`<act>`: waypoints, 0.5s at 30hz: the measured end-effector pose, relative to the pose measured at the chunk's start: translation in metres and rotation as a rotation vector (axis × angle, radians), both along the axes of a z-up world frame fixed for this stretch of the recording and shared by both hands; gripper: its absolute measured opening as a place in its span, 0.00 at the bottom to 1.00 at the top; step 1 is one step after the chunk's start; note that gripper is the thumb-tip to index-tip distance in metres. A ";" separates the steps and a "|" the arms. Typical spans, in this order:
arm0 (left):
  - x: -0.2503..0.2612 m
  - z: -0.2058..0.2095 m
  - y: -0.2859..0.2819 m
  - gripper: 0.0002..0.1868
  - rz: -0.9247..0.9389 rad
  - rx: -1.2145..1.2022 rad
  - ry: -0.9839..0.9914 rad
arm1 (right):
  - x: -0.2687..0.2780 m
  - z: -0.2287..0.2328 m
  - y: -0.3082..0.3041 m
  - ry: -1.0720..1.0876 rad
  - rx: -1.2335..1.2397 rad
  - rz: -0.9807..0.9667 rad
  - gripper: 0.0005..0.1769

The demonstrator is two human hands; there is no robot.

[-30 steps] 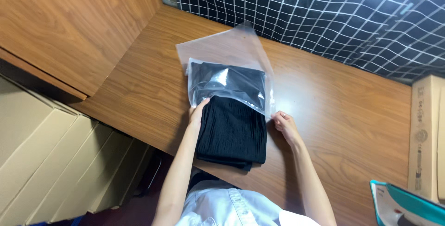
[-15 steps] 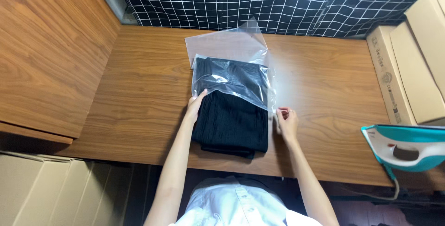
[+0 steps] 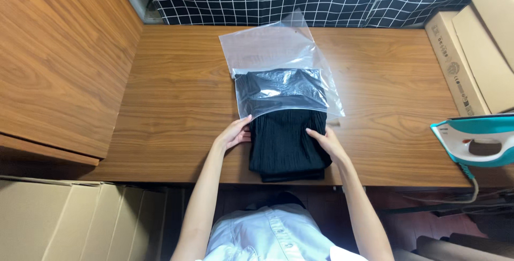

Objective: The person folds a black garment by hand, slides it into a plastic bag, and places the bagged item into a cardboard box.

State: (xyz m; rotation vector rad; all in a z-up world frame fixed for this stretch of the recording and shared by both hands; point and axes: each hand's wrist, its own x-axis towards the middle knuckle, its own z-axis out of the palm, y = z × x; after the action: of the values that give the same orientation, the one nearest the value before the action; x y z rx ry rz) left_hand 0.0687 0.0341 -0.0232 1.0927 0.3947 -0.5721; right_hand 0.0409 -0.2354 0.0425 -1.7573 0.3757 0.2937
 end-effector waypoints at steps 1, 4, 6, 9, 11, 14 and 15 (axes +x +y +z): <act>-0.003 -0.002 0.009 0.23 -0.001 -0.001 0.003 | 0.004 -0.013 -0.002 0.003 -0.001 -0.001 0.24; -0.016 0.004 0.036 0.24 -0.088 0.100 -0.037 | 0.017 -0.054 -0.009 -0.014 -0.003 -0.067 0.23; -0.030 0.027 0.051 0.23 -0.065 0.159 -0.021 | 0.026 -0.079 -0.019 -0.054 0.029 -0.200 0.25; -0.010 -0.043 0.063 0.19 0.049 0.446 -0.118 | 0.035 -0.080 -0.013 -0.076 -0.058 -0.159 0.28; -0.018 -0.002 0.036 0.25 0.174 0.834 -0.375 | 0.025 -0.054 -0.002 -0.059 -0.046 -0.152 0.28; -0.011 0.017 -0.006 0.33 0.096 1.382 -0.829 | 0.013 -0.022 0.012 0.003 0.000 -0.106 0.31; -0.005 0.017 -0.021 0.33 -0.127 1.538 -1.019 | 0.009 -0.012 0.015 0.049 0.037 -0.068 0.33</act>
State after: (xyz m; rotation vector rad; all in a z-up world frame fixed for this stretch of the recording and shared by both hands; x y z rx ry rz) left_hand 0.0633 0.0129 -0.0061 2.6805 -0.2536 0.3943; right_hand 0.0504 -0.2201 0.0305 -1.6998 0.4618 0.2929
